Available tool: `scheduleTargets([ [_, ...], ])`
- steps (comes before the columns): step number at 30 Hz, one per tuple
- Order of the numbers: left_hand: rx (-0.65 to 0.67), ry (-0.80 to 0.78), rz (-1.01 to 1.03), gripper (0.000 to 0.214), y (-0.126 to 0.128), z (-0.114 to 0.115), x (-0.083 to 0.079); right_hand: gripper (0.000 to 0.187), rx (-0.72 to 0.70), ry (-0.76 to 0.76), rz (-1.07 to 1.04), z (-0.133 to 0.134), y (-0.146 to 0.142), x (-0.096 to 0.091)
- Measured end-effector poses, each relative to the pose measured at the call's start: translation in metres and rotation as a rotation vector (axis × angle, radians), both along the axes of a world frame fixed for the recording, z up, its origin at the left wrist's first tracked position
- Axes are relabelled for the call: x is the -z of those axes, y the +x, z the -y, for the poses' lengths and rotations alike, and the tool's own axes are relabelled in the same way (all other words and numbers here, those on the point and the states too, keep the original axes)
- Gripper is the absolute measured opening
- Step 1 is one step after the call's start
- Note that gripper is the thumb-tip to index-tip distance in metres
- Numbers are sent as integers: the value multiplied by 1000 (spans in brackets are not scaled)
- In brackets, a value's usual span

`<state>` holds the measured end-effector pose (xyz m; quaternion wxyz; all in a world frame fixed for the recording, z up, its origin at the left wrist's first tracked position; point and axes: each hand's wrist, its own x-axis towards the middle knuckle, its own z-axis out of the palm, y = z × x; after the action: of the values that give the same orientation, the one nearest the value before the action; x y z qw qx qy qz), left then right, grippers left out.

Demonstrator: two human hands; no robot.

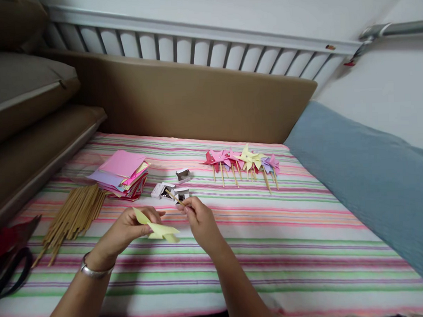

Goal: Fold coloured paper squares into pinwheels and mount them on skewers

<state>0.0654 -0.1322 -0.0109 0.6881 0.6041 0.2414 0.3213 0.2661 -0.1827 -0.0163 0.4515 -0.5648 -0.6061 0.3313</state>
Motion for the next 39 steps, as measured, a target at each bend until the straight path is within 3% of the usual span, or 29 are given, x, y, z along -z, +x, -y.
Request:
scheduleTargets([
  [3, 118, -48, -77, 21, 12, 7, 3, 17, 18, -29, -70, -1, -1, -3],
  [6, 141, -32, -115, 19, 19, 10, 5, 21, 10, -46, -111, -1, -4, -5],
  [19, 7, 236, -151, 13, 16, 5, 2, 17, 7, -42, -112, 0, -5, 1],
  [24, -149, 316, -122, 8, 13, 3, -1, 22, -24, -75, -189, 2, -9, -4],
  [33, -228, 462, -28, 8, 12, 3, -5, 20, -67, -16, -122, 4, -10, -6],
  [39, -341, 542, 13, 8, 12, 1, 0, 21, -71, 66, -116, 3, -11, -7],
])
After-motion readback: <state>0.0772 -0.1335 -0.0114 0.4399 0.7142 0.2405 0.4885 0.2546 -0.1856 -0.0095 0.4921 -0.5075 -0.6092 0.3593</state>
